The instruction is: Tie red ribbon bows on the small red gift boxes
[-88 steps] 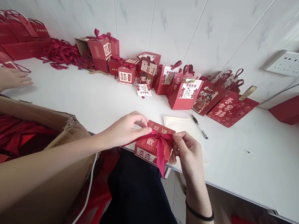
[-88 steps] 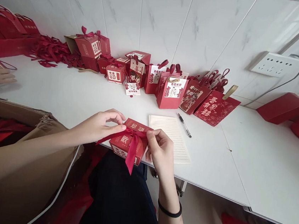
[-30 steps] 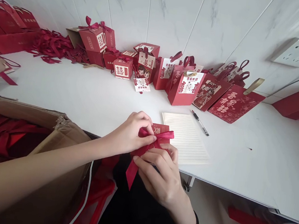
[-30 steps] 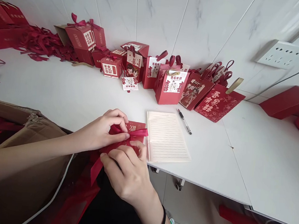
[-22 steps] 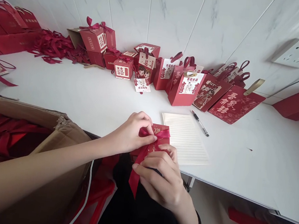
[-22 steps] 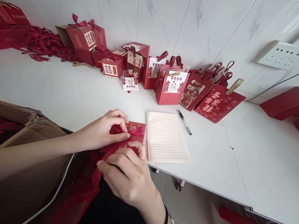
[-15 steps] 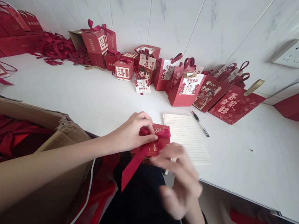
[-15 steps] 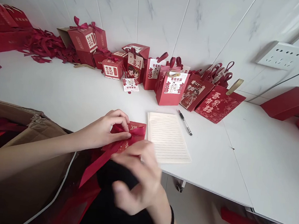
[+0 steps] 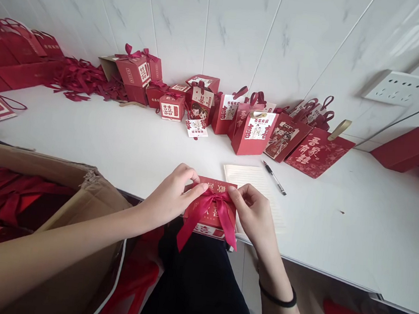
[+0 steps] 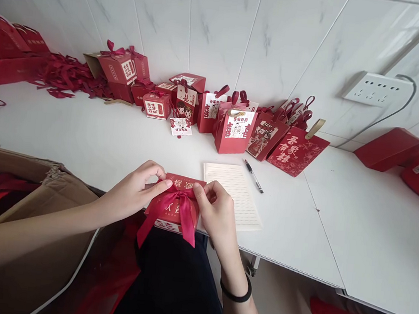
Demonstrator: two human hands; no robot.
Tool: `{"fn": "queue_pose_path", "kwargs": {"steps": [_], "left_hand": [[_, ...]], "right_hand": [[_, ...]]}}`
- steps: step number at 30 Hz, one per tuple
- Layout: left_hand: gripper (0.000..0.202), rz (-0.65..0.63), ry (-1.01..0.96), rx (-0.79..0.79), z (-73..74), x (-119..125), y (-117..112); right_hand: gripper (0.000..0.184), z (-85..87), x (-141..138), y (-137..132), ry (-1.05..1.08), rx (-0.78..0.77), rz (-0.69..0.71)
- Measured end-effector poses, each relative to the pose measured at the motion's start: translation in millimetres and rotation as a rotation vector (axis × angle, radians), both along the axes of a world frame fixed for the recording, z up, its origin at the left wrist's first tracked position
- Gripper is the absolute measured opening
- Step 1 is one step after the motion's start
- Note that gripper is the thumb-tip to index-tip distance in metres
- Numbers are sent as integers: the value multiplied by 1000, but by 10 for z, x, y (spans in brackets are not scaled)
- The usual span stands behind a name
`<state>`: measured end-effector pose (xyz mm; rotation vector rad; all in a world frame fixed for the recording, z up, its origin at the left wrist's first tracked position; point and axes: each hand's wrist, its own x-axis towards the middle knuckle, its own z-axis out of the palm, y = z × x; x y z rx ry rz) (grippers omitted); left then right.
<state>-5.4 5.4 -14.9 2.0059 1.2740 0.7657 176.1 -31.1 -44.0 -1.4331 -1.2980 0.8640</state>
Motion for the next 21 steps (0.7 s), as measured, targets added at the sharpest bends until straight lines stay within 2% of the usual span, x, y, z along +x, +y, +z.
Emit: {"fn": "queue_pose_path", "kwargs": {"steps": [4, 7, 13, 21], "left_hand": [[27, 21, -11, -11, -27, 23, -40], [31, 65, 36, -48, -40, 40, -65], [35, 111, 16, -178, -52, 73, -100], [32, 102, 18, -146, -114, 56, -112]], "right_hand": [[45, -56, 29, -34, 10, -35, -27], [47, -85, 37, -46, 59, -41, 4], [46, -108, 35, -45, 267, -13, 51], [43, -276, 64, -20, 551, -57, 105]]}}
